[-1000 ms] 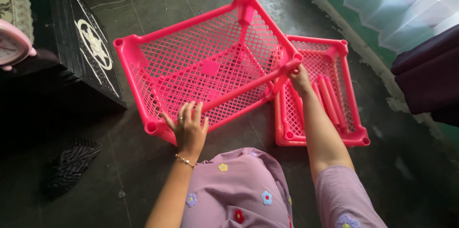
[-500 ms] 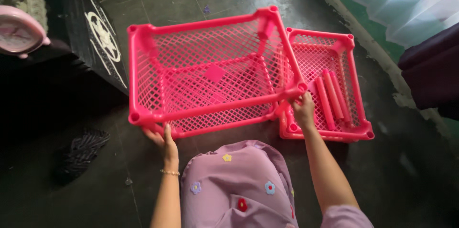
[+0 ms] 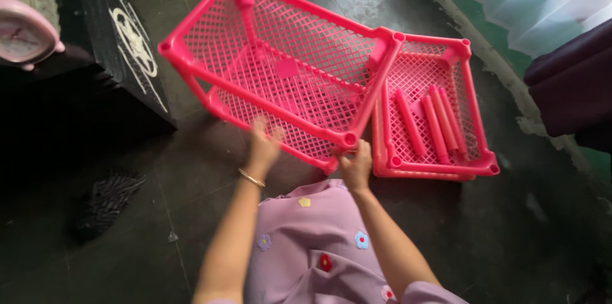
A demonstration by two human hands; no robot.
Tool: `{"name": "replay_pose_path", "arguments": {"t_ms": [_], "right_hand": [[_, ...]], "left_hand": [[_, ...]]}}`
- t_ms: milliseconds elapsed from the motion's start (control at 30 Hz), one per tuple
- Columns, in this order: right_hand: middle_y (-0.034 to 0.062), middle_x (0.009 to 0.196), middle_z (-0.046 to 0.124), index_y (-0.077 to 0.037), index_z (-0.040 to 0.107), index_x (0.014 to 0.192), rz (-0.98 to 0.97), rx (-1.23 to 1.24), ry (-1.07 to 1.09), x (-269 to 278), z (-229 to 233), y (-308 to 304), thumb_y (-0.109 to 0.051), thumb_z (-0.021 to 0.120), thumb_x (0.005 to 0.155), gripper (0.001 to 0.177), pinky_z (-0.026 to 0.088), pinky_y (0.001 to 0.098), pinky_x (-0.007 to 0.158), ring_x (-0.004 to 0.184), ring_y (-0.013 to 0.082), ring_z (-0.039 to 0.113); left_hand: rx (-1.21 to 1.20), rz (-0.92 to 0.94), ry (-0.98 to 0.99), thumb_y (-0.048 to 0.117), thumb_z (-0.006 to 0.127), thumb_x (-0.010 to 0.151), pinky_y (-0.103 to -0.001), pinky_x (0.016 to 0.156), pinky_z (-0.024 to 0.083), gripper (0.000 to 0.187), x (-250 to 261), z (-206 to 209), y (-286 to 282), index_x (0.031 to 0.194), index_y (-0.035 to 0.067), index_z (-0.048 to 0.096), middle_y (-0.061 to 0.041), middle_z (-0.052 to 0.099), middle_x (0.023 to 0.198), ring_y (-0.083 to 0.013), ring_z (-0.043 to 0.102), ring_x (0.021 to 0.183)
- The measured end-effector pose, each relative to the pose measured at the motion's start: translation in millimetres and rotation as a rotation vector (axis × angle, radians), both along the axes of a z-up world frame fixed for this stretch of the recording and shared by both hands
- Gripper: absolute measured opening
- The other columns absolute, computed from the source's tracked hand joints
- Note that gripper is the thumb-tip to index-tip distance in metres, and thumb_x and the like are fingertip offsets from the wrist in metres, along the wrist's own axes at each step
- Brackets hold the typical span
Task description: The person assembles a pink plastic basket by inserting vertical support rods into the mesh frame. They repeatedly adjust and reinsert the rods to secure the structure.
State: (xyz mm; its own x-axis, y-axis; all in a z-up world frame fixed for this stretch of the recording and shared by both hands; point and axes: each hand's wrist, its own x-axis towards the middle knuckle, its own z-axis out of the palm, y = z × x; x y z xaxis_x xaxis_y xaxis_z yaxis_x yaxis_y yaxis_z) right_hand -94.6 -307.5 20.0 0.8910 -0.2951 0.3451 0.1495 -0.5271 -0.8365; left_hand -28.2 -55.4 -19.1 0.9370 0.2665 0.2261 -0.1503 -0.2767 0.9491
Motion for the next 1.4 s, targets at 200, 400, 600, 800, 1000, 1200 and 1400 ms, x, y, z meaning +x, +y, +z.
{"name": "replay_pose_path", "arguments": {"t_ms": [200,400,600,800,1000,1200,1400], "right_hand": [[0.0118,0.103,0.065,-0.004,0.063,0.108,0.308,0.118,0.02,-15.3,5.5,61.4,-0.011,0.082,0.078,0.037,0.056,0.0383,0.078,0.089,0.0259,0.069],[0.0093,0.106,0.069,-0.011,0.068,0.105,0.541,-0.225,0.029,-39.4,55.5,54.6,-0.014,0.079,0.087,0.022,0.057,0.0399,0.084,0.098,0.0285,0.069],[0.0054,0.12,0.063,-0.02,0.071,0.11,0.702,-0.663,-0.481,-29.0,111.2,82.2,-0.025,0.077,0.081,0.03,0.037,0.0536,0.103,0.115,0.0255,0.061],[-0.0002,0.117,0.064,-0.02,0.069,0.105,0.742,-0.761,-0.35,-21.1,110.5,92.5,-0.026,0.075,0.085,0.021,0.035,0.0564,0.106,0.112,0.0216,0.062],[0.0006,0.116,0.064,-0.018,0.07,0.105,0.752,-0.808,-0.373,-17.0,106.8,91.7,-0.026,0.074,0.087,0.02,0.037,0.0564,0.103,0.111,0.022,0.062],[-0.0008,0.113,0.064,-0.019,0.07,0.102,0.744,-0.809,-0.357,-18.2,111.6,92.6,-0.027,0.074,0.086,0.019,0.037,0.056,0.103,0.11,0.0206,0.062],[-0.0014,0.107,0.062,-0.02,0.069,0.097,0.754,-0.787,-0.315,-18.3,116.6,96.2,-0.03,0.076,0.081,0.019,0.037,0.0541,0.099,0.108,0.0212,0.062]], "left_hand": [[-0.218,-0.128,-0.064,0.025,0.079,0.087,-0.034,0.081,0.057,0.053,-102.7,-6.5,-81.2,0.129,0.004,0.054,-0.01,0.065,0.114,-0.0211,0.067,0.098],[0.062,0.363,-0.211,0.023,0.074,0.096,-0.04,0.088,0.056,0.044,-140.6,27.6,-56.4,0.131,0.003,0.055,-0.02,0.058,0.121,-0.0311,0.067,0.106],[0.201,0.36,-0.144,0.018,0.068,0.099,-0.045,0.091,0.054,0.035,-146.5,41.3,-50.7,0.129,0.005,0.057,-0.019,0.061,0.12,-0.0373,0.063,0.112],[0.18,0.309,-0.177,0.018,0.068,0.098,-0.048,0.091,0.05,0.034,-139.1,33.7,-47.3,0.125,0.003,0.054,-0.022,0.056,0.116,-0.0402,0.059,0.109],[0.098,0.253,-0.2,0.018,0.061,0.102,-0.049,0.096,0.047,0.033,-130.5,14.0,-51.4,0.129,0.002,0.052,-0.021,0.057,0.119,-0.0406,0.058,0.112],[0.204,0.238,-0.214,0.015,0.062,0.102,-0.05,0.098,0.045,0.032,-127.5,3.0,-46.3,0.129,0.001,0.052,-0.022,0.057,0.121,-0.0427,0.057,0.113],[0.072,0.252,-0.194,0.011,0.07,0.094,-0.048,0.097,0.049,0.045,-126.1,7.1,-48.8,0.132,-0.001,0.049,-0.021,0.058,0.12,-0.0404,0.06,0.111]]}}
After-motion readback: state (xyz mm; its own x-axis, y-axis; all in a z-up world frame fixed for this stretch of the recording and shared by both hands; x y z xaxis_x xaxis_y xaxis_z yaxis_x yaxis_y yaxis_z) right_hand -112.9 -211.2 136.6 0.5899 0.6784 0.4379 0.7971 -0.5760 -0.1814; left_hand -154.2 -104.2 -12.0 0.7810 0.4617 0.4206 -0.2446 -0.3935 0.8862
